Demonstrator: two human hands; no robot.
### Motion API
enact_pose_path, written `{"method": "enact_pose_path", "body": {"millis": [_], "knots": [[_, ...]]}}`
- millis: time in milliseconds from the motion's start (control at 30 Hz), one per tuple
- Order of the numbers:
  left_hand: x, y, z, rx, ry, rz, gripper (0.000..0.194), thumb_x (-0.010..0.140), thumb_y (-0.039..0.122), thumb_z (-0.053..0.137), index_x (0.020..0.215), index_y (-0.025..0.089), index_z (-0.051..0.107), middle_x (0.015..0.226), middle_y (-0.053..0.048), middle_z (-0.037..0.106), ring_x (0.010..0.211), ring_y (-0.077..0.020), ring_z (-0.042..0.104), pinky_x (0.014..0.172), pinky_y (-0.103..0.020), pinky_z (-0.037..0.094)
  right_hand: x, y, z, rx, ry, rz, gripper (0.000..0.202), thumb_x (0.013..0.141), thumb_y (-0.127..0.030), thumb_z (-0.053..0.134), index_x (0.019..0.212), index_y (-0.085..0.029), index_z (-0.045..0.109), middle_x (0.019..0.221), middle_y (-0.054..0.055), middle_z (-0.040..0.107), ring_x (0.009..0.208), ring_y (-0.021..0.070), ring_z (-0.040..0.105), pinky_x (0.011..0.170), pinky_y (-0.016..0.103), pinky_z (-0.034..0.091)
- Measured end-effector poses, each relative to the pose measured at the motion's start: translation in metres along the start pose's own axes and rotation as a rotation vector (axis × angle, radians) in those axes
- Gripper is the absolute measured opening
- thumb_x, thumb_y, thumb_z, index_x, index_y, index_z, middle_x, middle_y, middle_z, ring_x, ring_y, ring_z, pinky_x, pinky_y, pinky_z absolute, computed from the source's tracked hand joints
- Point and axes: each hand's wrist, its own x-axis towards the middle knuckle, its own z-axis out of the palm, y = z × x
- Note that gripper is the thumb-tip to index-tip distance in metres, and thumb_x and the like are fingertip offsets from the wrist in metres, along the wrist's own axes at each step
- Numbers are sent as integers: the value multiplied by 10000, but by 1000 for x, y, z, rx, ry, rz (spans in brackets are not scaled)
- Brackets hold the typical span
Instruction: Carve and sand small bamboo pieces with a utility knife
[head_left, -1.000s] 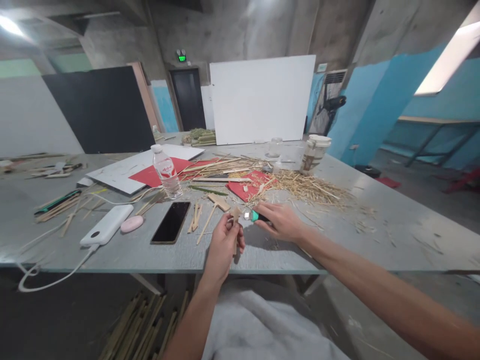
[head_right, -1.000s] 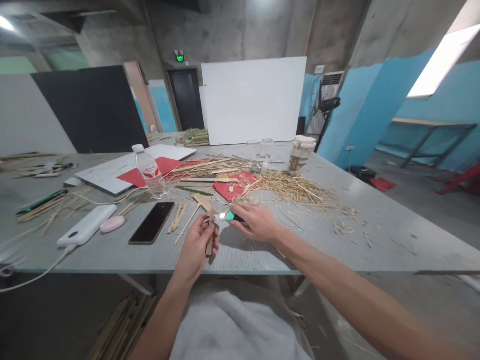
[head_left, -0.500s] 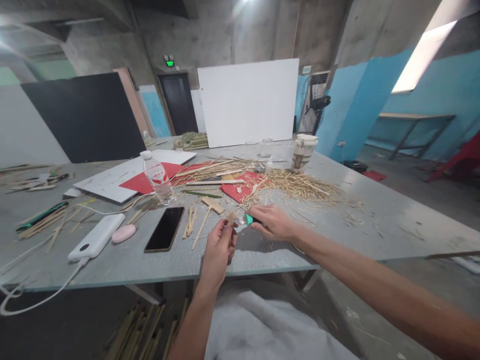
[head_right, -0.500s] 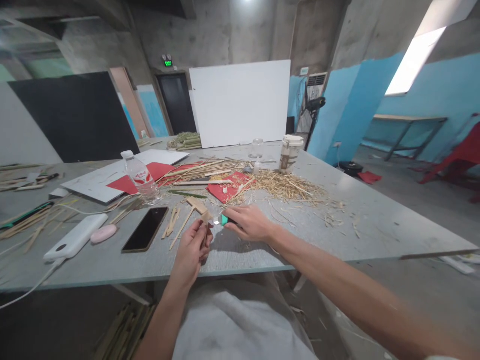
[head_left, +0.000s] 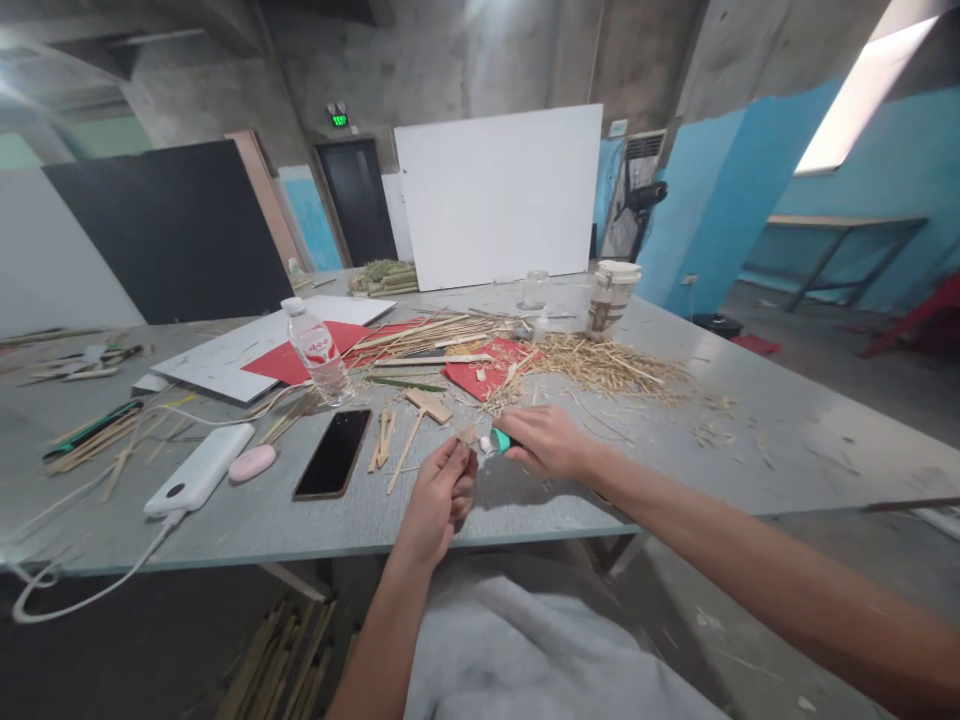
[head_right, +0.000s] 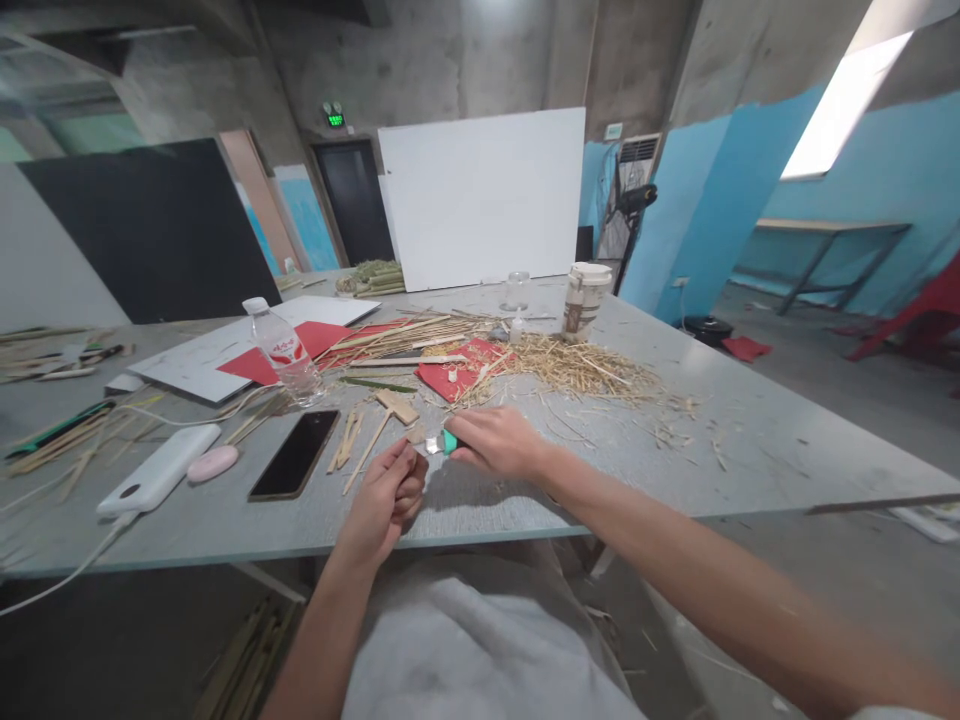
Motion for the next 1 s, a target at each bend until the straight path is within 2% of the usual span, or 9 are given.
{"method": "enact_pose_path", "body": {"millis": [333,433,500,533,600,667,800,900,1000], "knots": [[3,2,-2,-28,-5,-4,609,723,639,921,845,212,504,567,149,297,413,-7,95,376,-153,76,5,2,7,-85,27,132,722,1104,-744,157,988,-211,630,819,70,626,730,193,528,690,320,339],[-2,2,-4,-17,-24,-14,608,720,660,918,838,191,550,539,153,264,415,-4,88,387,-151,82,2,19,-2,-142,112,311,652,1146,-611,120,1017,-200,609,780,70,608,668,196,484,636,320,265],[-4,2,-5,-12,-27,-14,624,710,686,912,832,186,558,523,156,245,419,-7,79,391,-151,80,0,34,-16,-179,169,413,608,1162,-500,92,1056,-180,598,759,75,597,637,201,450,626,328,212],[-5,2,-5,-14,-23,-8,634,708,702,904,838,189,556,522,156,245,424,-9,79,393,-151,87,-1,39,-25,-183,169,423,580,1163,-500,129,1073,-173,599,777,83,610,648,203,461,632,327,210],[-3,1,-3,-16,-15,5,635,718,712,888,863,193,552,527,151,270,433,-16,94,397,-150,111,-2,45,-38,-162,111,378,531,1150,-566,252,1074,-182,610,803,79,631,661,195,481,641,322,217],[-1,0,0,-7,-14,8,608,748,688,878,897,195,555,544,135,336,439,-20,132,404,-149,133,-1,43,-41,-122,33,302,526,1126,-627,321,1041,-199,616,790,60,626,660,183,486,645,320,220],[0,-2,4,17,-6,15,566,791,647,858,952,215,530,603,109,454,435,-25,229,415,-150,161,3,29,-19,-38,-53,172,620,1106,-713,246,955,-214,582,762,48,591,677,181,496,664,314,270],[-1,-4,4,32,4,31,562,790,626,863,971,227,511,635,106,485,436,-25,289,428,-148,195,2,23,0,2,-63,127,610,1127,-674,198,978,-213,568,775,48,589,703,188,511,676,306,296],[-1,-6,4,50,11,47,568,783,624,869,992,232,515,649,107,497,435,-25,312,432,-147,209,0,22,7,32,-68,88,569,1143,-632,213,1004,-207,565,795,51,599,710,189,513,672,307,292]]}}
